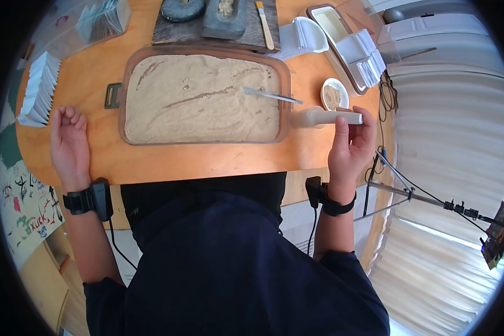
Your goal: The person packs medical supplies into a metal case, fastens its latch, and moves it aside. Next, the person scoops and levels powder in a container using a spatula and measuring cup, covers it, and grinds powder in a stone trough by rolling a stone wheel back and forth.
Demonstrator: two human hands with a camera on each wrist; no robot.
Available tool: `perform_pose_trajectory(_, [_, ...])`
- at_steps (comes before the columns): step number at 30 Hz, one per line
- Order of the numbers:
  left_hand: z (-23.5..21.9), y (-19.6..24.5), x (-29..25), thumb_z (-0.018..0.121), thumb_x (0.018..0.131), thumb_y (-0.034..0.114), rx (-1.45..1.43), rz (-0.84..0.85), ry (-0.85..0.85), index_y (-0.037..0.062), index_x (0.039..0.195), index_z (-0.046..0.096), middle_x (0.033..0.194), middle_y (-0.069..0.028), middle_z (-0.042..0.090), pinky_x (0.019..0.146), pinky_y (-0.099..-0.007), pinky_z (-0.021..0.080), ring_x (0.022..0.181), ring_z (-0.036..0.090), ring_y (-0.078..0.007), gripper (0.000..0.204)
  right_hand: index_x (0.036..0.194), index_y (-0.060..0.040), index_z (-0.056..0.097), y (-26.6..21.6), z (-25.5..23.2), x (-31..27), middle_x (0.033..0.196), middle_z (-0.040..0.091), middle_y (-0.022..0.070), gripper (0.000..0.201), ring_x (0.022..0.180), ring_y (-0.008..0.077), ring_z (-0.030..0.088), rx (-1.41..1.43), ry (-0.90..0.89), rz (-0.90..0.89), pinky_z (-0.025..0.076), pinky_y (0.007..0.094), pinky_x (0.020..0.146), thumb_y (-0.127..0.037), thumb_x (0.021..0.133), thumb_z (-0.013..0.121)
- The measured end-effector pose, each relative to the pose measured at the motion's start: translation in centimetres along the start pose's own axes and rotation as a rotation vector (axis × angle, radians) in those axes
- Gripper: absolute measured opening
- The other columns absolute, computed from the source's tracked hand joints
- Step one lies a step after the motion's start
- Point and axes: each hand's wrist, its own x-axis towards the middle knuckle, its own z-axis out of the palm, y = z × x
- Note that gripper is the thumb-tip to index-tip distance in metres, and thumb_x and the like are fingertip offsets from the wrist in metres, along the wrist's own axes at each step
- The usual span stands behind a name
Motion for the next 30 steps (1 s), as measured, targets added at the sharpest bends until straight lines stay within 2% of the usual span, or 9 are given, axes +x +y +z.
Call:
perform_pose_trajectory(6, [0.18, 0.02, -0.03, 0.046, 0.105, 0.013, 0.003, 0.006, 0.008, 0.0005, 0.104, 0.051, 0.092, -0.005, 0.047, 0.075, -0.0275, 0.038, 0.084, 0.042, -0.0145, 0.013, 0.117, -0.0021, 0.057, 0.26, -0.02, 0.01, 0.093, 0.071, 0.0047, 0.03, 0.069, 0.0044, 0.057, -0.028, -0.019, -0.024, 0.039, 0.018, 0.055, -0.002, 0.09, 0.068])
perform_pose_trajectory(8, [0.13, 0.09, -0.18, 0.046, 0.105, 0.013, 0.008, -0.001, 0.02, 0.0005, 0.104, 0.051, 0.092, -0.0051, 0.047, 0.075, -0.0274, 0.038, 0.083, 0.042, -0.0144, 0.014, 0.117, -0.0018, 0.057, -0.31, -0.17, 0.01, 0.094, 0.072, 0.0053, 0.029, 0.069, 0.0045, 0.058, -0.139, -0.159, 0.062, 0.039, 0.018, 0.056, -0.002, 0.09, 0.068])
perform_pose_trajectory(12, [0.09, 0.02, -0.05, 0.046, 0.105, 0.013, -0.004, 0.0, 0.0, 0.0004, 0.105, 0.051, 0.093, -0.0051, 0.047, 0.075, -0.0272, 0.038, 0.084, 0.042, -0.0144, 0.014, 0.116, -0.0019, 0.057, 0.19, -0.08, 0.02, 0.094, 0.071, 0.0055, 0.027, 0.07, 0.0046, 0.059, -0.017, -0.009, -0.026, 0.041, 0.018, 0.057, -0.001, 0.09, 0.067])
perform_pose_trajectory(16, [-0.18, -0.08, -0.02, 0.046, 0.105, 0.013, 0.007, 0.008, 0.005, 0.0005, 0.104, 0.051, 0.093, -0.005, 0.047, 0.074, -0.027, 0.038, 0.084, 0.042, -0.0144, 0.014, 0.118, -0.0018, 0.056, 0.33, -0.49, -0.13, 0.096, 0.071, 0.0056, 0.028, 0.072, 0.0043, 0.06, -0.147, -0.102, -0.034, 0.042, 0.0177, 0.058, -0.001, 0.091, 0.066])
perform_pose_trajectory(18, [-0.04, 0.03, -0.11, 0.046, 0.105, 0.013, 0.008, 0.006, 0.011, 0.0006, 0.104, 0.051, 0.093, -0.005, 0.048, 0.074, -0.027, 0.038, 0.084, 0.042, -0.0144, 0.014, 0.118, -0.0023, 0.056, 0.21, -0.01, -0.09, 0.096, 0.072, 0.006, 0.03, 0.071, 0.0042, 0.06, -0.063, -0.031, -0.065, 0.041, 0.0182, 0.057, -0.001, 0.091, 0.067])
perform_pose_trajectory(20, [-0.06, 0.05, -0.08, 0.046, 0.105, 0.013, 0.008, -0.002, 0.007, 0.0007, 0.104, 0.051, 0.093, -0.0051, 0.048, 0.074, -0.027, 0.038, 0.084, 0.042, -0.0143, 0.014, 0.118, -0.0019, 0.055, 0.13, 0.02, -0.16, 0.097, 0.072, 0.0064, 0.03, 0.071, 0.0038, 0.059, -0.086, -0.144, 0.019, 0.041, 0.0182, 0.057, -0.001, 0.091, 0.067])
perform_pose_trajectory(24, [-0.06, 0.02, -0.13, 0.047, 0.105, 0.013, 0.002, 0.005, -0.009, 0.0006, 0.104, 0.052, 0.094, -0.0053, 0.048, 0.074, -0.0273, 0.038, 0.084, 0.043, -0.0143, 0.014, 0.117, -0.0008, 0.056, -0.2, 0.04, -0.16, 0.097, 0.072, 0.007, 0.028, 0.071, 0.0044, 0.06, -0.025, -0.012, -0.046, 0.043, 0.0177, 0.058, -0.001, 0.091, 0.067])
perform_pose_trajectory(28, [-0.19, -0.06, -0.06, 0.047, 0.105, 0.014, 0.001, 0.002, -0.007, 0.0004, 0.105, 0.052, 0.094, -0.0054, 0.048, 0.075, -0.0277, 0.039, 0.084, 0.043, -0.0144, 0.014, 0.118, -0.0003, 0.056, 0.18, -0.24, -0.31, 0.097, 0.071, 0.0068, 0.028, 0.071, 0.0047, 0.059, -0.103, -0.095, -0.051, 0.043, 0.0183, 0.058, 0.001, 0.091, 0.065])
perform_pose_trajectory(30, [-0.02, 0.04, -0.17, 0.047, 0.105, 0.013, 0.003, 0.002, 0.004, 0.0003, 0.105, 0.052, 0.094, -0.0054, 0.048, 0.075, -0.0277, 0.039, 0.084, 0.043, -0.0145, 0.014, 0.118, -0.0005, 0.057, -0.11, 0.01, -0.37, 0.096, 0.071, 0.007, 0.029, 0.071, 0.0054, 0.06, 0.012, -0.014, -0.023, 0.044, 0.0189, 0.059, 0.001, 0.091, 0.065])
